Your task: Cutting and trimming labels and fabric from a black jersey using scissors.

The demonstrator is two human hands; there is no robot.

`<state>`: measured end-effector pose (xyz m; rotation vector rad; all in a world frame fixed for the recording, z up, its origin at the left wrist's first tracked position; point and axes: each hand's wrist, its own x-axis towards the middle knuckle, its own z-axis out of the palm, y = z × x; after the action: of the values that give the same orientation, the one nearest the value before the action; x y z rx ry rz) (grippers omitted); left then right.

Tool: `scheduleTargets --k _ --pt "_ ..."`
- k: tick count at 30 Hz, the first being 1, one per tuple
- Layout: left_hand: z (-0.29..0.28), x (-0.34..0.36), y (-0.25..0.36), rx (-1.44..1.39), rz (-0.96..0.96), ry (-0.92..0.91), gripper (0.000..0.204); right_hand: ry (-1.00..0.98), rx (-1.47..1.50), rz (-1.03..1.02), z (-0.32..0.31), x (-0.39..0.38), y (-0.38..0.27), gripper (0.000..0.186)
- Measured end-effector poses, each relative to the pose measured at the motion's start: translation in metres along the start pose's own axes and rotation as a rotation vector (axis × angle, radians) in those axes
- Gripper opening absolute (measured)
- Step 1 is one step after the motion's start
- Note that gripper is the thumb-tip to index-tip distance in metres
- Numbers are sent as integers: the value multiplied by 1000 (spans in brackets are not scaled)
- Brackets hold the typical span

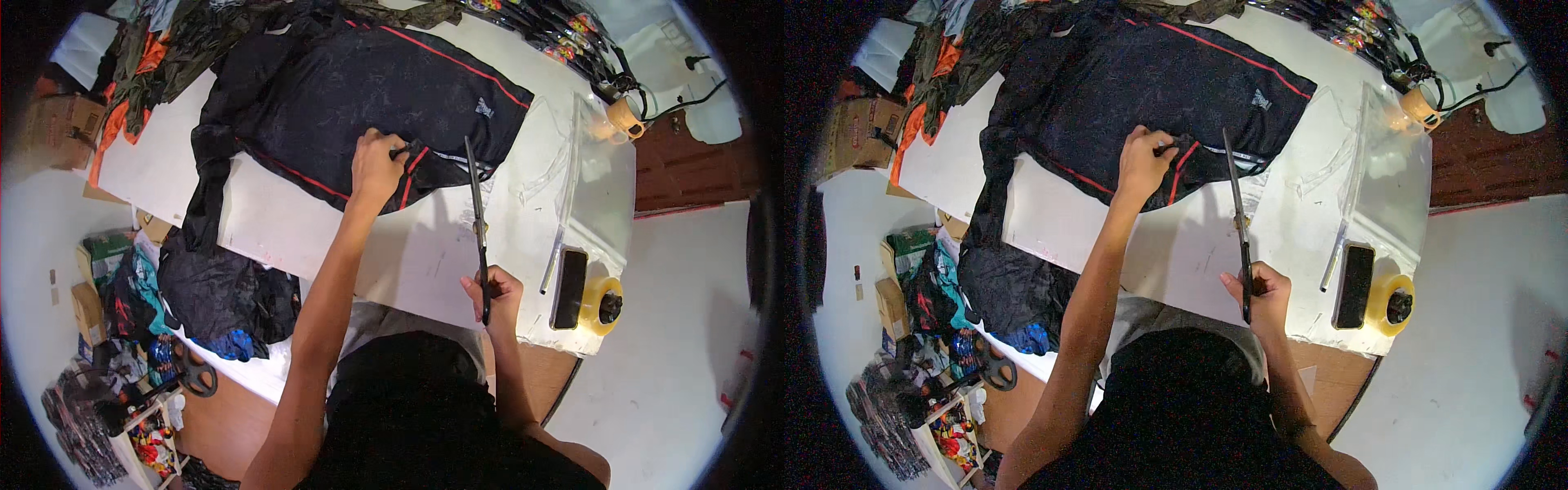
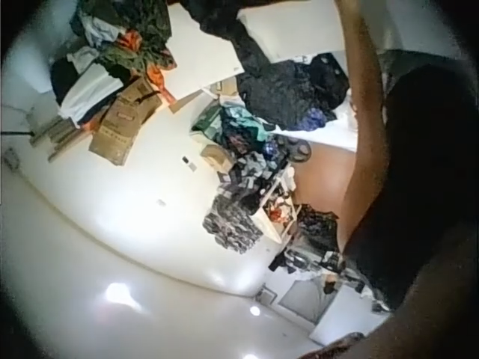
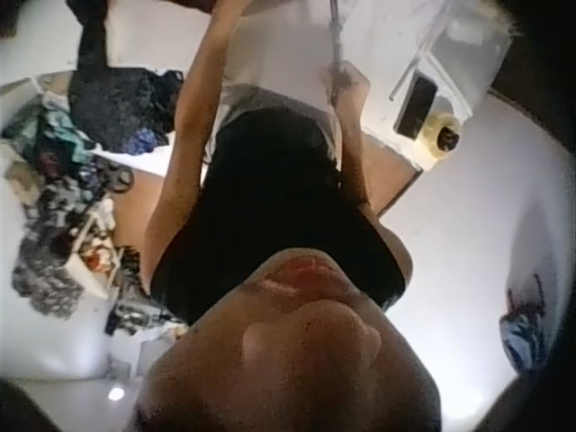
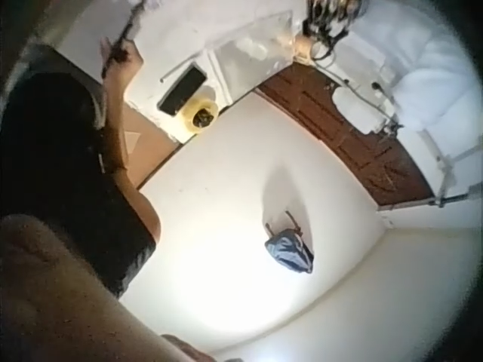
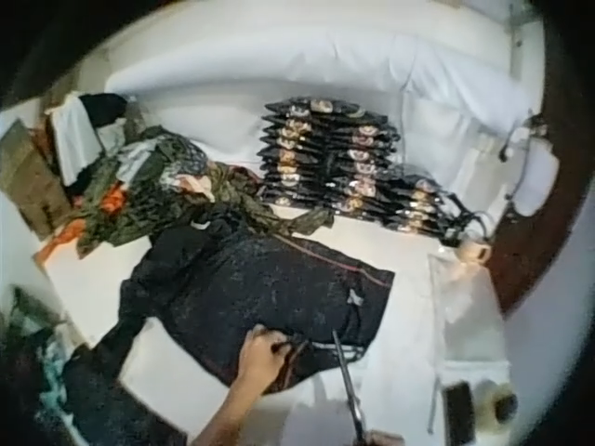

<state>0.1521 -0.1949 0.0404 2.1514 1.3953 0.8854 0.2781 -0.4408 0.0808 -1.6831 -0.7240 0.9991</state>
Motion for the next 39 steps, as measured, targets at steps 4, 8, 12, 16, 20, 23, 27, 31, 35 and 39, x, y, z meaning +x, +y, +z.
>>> scheduleTargets --k 4,8,12,16,20,23,27,31,35,39 --pt "-16 -22 16 -392 -113 38 16 -9 8 -60 -2 3 4 32" --pt "-20 -75 24 -317 248 19 18 -1 69 -31 -3 9 -4 32" --pt "-25 -121 27 -106 340 -283 23 61 31 -54 -5 14 -7 31" --pt "-23 -127 27 -24 387 -278 29 90 56 -77 -7 18 -6 28" --pt "-21 -129 25 -20 396 -250 28 104 29 -118 -13 15 3 27" --pt "-27 -130 29 -42 409 -277 27 149 78 -63 -15 10 3 29" --pt "-24 -131 35 -114 395 -257 28 168 91 -41 -16 13 28 30" --pt "-13 -126 45 -142 402 -167 30 176 45 -61 -18 18 38 31" --pt "-2 -127 44 -108 372 -174 29 156 102 -84 -20 20 41 25" --pt "-4 -126 44 -34 359 -208 26 147 172 -57 -20 22 36 25"
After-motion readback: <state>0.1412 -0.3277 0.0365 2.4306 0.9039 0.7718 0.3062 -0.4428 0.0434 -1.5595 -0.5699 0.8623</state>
